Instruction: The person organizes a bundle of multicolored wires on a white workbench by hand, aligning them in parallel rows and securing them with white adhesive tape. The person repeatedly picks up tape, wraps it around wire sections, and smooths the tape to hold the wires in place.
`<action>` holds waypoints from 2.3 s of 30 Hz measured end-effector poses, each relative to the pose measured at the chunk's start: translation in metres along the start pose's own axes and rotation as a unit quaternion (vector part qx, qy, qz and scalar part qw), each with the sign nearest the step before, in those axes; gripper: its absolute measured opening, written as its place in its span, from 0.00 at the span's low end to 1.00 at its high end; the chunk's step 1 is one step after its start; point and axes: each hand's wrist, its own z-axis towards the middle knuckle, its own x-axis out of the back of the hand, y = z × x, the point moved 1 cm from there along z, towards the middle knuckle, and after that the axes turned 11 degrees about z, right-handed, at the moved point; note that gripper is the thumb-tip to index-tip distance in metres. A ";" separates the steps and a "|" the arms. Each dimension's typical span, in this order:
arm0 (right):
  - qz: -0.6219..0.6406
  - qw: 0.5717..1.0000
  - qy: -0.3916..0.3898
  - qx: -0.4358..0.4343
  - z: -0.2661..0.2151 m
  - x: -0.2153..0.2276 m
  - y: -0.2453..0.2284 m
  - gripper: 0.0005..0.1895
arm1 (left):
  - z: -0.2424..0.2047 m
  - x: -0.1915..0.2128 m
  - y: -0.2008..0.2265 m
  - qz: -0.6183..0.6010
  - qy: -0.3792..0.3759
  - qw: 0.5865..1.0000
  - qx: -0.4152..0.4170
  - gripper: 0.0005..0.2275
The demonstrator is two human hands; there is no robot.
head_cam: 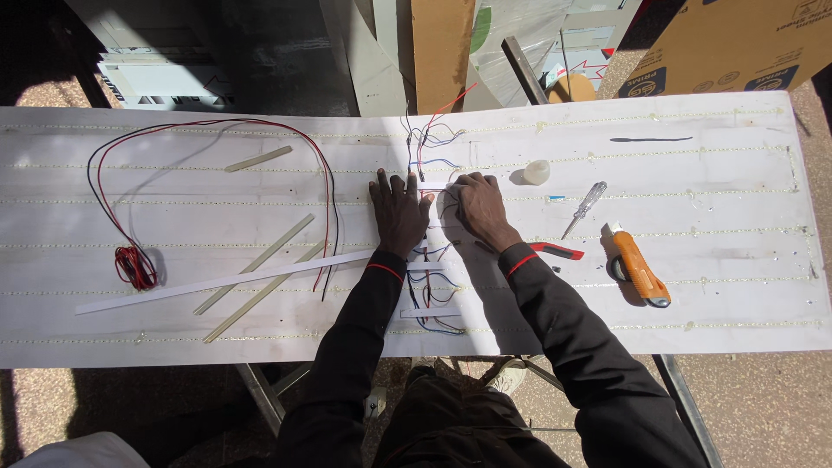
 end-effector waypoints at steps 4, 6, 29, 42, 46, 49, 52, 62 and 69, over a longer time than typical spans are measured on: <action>0.073 0.997 -0.024 -0.017 0.005 0.031 0.008 0.30 | 0.006 -0.002 0.007 -0.002 0.011 1.000 0.027 0.28; 0.089 0.995 -0.035 -0.033 0.007 0.038 0.010 0.38 | 0.010 -0.003 0.011 -0.015 0.030 0.998 0.053 0.31; 0.142 0.989 -0.042 -0.011 -0.019 0.054 0.010 0.31 | 0.020 -0.017 0.037 0.017 0.107 0.984 0.143 0.36; 0.077 0.997 -0.032 0.006 -0.015 0.061 0.011 0.24 | 0.017 -0.019 0.039 0.022 0.081 0.990 0.111 0.33; 0.086 0.996 -0.033 0.010 -0.020 0.066 0.007 0.28 | 0.013 -0.009 0.042 0.015 0.073 0.992 0.106 0.32; 0.086 0.996 -0.018 0.026 -0.020 0.068 0.002 0.29 | 0.017 -0.003 0.042 0.024 0.078 0.990 0.115 0.33; 0.130 0.991 -0.018 0.024 -0.029 0.070 -0.006 0.35 | 0.014 0.003 0.044 0.021 0.080 0.989 0.119 0.32; 0.190 0.981 0.025 0.020 -0.029 0.061 0.005 0.30 | 0.012 0.002 0.047 -0.005 0.087 0.988 0.130 0.29; 0.051 0.997 0.035 0.047 0.022 0.093 -0.004 0.09 | 0.011 -0.002 0.044 -0.009 0.095 0.987 0.127 0.28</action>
